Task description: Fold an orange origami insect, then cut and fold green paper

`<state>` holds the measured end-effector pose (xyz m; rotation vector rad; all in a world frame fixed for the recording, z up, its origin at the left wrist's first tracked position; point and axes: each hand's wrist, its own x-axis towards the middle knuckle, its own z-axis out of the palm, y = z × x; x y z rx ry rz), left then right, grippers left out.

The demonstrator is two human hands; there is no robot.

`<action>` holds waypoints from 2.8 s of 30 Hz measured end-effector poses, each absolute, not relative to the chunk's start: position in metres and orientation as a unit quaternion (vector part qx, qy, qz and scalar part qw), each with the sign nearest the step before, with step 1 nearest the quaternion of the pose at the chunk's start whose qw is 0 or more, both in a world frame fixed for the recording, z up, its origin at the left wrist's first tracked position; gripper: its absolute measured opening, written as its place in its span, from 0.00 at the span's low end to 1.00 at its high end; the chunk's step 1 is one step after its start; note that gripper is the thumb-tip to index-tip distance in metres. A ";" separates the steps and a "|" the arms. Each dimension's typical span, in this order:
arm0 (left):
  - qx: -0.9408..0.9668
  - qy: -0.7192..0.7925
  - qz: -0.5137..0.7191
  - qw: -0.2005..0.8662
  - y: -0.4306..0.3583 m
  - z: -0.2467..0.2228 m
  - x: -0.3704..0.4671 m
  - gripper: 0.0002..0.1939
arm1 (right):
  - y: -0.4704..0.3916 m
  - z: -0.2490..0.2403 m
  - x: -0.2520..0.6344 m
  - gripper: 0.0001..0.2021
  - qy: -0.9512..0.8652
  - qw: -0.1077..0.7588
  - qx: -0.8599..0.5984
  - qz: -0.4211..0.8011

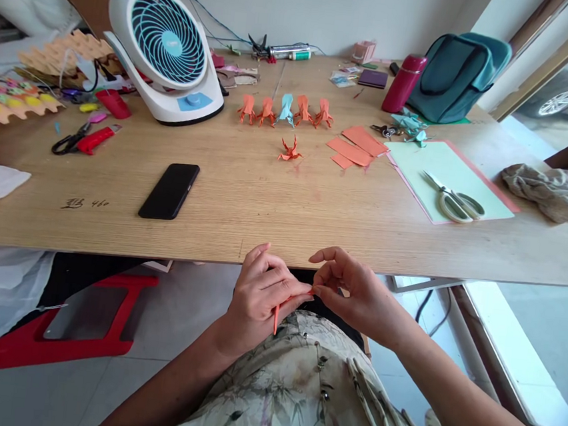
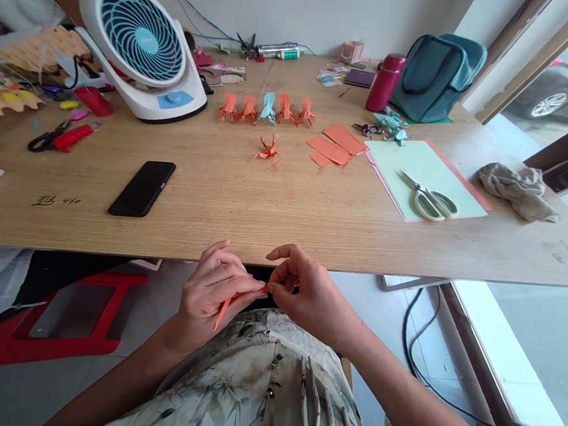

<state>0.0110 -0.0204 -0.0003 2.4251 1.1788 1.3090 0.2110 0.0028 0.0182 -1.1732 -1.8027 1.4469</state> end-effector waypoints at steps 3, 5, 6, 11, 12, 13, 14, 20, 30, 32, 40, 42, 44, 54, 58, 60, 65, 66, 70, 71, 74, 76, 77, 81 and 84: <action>0.818 0.385 0.425 0.052 -0.010 0.002 0.011 0.03 | 0.010 0.023 0.210 0.18 -0.680 0.276 -0.446 0.512; 0.823 0.376 0.425 0.028 0.001 0.006 0.011 0.02 | 0.017 0.029 0.207 0.17 -0.699 0.282 -0.459 0.471; 0.827 0.370 0.424 0.011 0.008 0.008 0.012 0.02 | 0.021 0.032 0.206 0.17 -0.711 0.286 -0.468 0.440; 0.849 0.339 0.397 -0.085 0.041 0.020 0.014 0.04 | 0.045 0.044 0.201 0.17 -0.757 0.304 -0.484 0.317; 0.851 0.335 0.392 -0.094 0.046 0.021 0.013 0.04 | 0.051 0.045 0.201 0.17 -0.756 0.307 -0.482 0.319; 0.853 0.333 0.391 -0.096 0.052 0.021 0.013 0.04 | 0.057 0.045 0.201 0.17 -0.751 0.310 -0.481 0.330; 0.852 0.332 0.394 -0.093 0.057 0.021 0.013 0.04 | 0.063 0.044 0.202 0.17 -0.742 0.312 -0.479 0.349; 0.823 0.344 0.451 -0.022 0.086 0.020 0.012 0.02 | 0.097 0.042 0.206 0.15 -0.658 0.334 -0.440 0.512; 0.839 0.328 0.434 -0.019 0.140 0.021 0.010 0.02 | 0.152 0.036 0.205 0.17 -0.624 0.335 -0.441 0.552; 0.835 0.333 0.437 -0.027 0.146 0.016 0.008 0.03 | 0.161 0.031 0.204 0.17 -0.611 0.332 -0.443 0.566; 0.834 0.359 0.417 -0.034 0.151 0.005 0.001 0.04 | 0.180 0.020 0.197 0.23 -0.494 0.309 -0.427 0.691; 0.829 0.372 0.417 -0.009 0.151 0.004 0.001 0.04 | 0.181 0.020 0.197 0.24 -0.466 0.306 -0.426 0.713; 0.827 0.377 0.417 0.009 0.151 0.002 0.002 0.03 | 0.182 0.018 0.199 0.25 -0.441 0.305 -0.422 0.731; 0.824 0.385 0.415 0.040 0.152 -0.001 0.003 0.03 | 0.180 0.002 0.205 0.24 -0.393 0.318 -0.406 0.761; 0.818 0.389 0.419 0.067 0.153 -0.001 0.004 0.03 | 0.179 -0.001 0.203 0.23 -0.391 0.331 -0.394 0.763; 0.817 0.389 0.419 0.072 0.153 -0.001 0.003 0.04 | 0.178 -0.002 0.201 0.22 -0.396 0.339 -0.392 0.758; 0.814 0.399 0.415 0.075 0.154 -0.002 0.000 0.03 | 0.178 -0.001 0.200 0.21 -0.444 0.342 -0.406 0.723; 0.812 0.401 0.417 0.078 0.154 -0.003 0.000 0.03 | 0.178 0.000 0.200 0.21 -0.454 0.340 -0.404 0.718; 0.803 0.406 0.427 0.095 0.152 -0.001 0.000 0.04 | 0.175 -0.001 0.197 0.19 -0.472 0.336 -0.379 0.722; 0.803 0.406 0.426 0.099 0.152 -0.001 0.000 0.04 | 0.174 -0.001 0.196 0.17 -0.473 0.339 -0.377 0.720; 0.806 0.408 0.418 0.094 0.151 0.000 0.001 0.05 | 0.172 -0.002 0.192 0.15 -0.480 0.360 -0.389 0.699; 0.809 0.403 0.419 0.087 0.152 -0.001 0.001 0.09 | 0.171 -0.001 0.191 0.14 -0.483 0.377 -0.395 0.685; 0.809 0.399 0.422 0.088 0.152 -0.002 0.001 0.11 | 0.171 -0.001 0.191 0.14 -0.483 0.384 -0.396 0.681; 0.794 0.399 0.443 0.118 0.152 -0.006 0.002 0.11 | 0.173 0.000 0.192 0.14 -0.483 0.389 -0.405 0.672; 0.764 0.409 0.467 0.176 0.152 -0.006 0.004 0.07 | 0.173 0.001 0.191 0.14 -0.480 0.398 -0.408 0.667</action>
